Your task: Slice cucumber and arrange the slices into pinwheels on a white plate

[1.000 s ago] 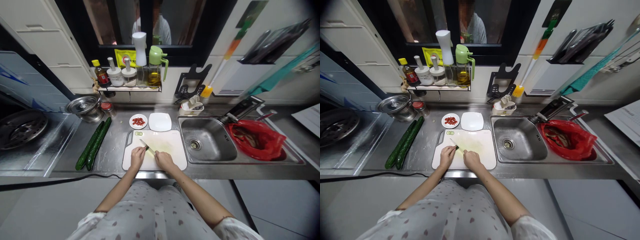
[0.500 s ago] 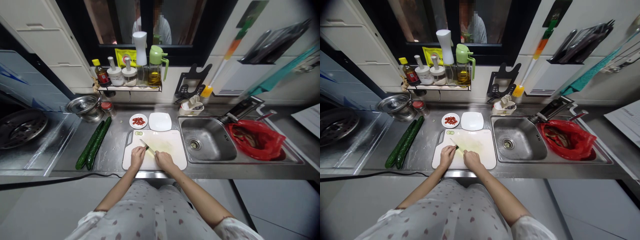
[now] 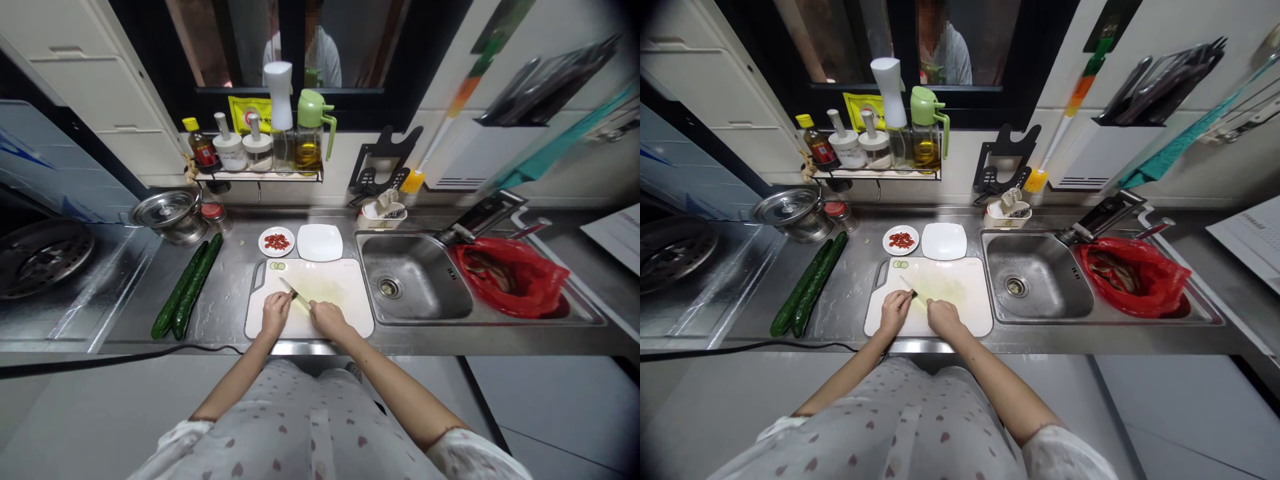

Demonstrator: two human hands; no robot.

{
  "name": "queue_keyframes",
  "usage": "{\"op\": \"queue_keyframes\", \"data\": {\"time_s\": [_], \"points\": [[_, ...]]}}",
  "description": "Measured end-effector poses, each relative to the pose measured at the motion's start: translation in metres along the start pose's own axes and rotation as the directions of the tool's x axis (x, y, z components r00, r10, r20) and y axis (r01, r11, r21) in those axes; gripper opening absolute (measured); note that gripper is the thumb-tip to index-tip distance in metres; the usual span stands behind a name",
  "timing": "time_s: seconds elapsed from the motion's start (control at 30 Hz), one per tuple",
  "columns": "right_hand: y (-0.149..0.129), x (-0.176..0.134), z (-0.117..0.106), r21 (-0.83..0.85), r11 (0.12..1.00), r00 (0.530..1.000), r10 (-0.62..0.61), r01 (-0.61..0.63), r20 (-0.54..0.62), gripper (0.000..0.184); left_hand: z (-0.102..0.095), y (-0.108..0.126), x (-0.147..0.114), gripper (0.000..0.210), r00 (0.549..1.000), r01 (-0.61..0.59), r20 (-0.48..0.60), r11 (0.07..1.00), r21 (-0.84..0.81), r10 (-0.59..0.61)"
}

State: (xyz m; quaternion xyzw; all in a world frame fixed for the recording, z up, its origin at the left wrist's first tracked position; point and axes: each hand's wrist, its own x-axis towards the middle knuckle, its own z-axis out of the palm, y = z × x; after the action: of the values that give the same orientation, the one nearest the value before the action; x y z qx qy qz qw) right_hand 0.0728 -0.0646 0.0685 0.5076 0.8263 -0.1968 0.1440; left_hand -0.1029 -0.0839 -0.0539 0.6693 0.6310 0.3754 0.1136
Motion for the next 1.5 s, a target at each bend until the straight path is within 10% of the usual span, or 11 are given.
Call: {"op": "queue_keyframes", "data": {"time_s": [1.5], "points": [[-0.014,0.021,0.000,0.011,1.000,1.000,-0.006,0.006,0.014,0.034,0.002,-0.003,0.002,0.019,0.995,-0.082,-0.059,0.996,-0.018,0.081]]}}
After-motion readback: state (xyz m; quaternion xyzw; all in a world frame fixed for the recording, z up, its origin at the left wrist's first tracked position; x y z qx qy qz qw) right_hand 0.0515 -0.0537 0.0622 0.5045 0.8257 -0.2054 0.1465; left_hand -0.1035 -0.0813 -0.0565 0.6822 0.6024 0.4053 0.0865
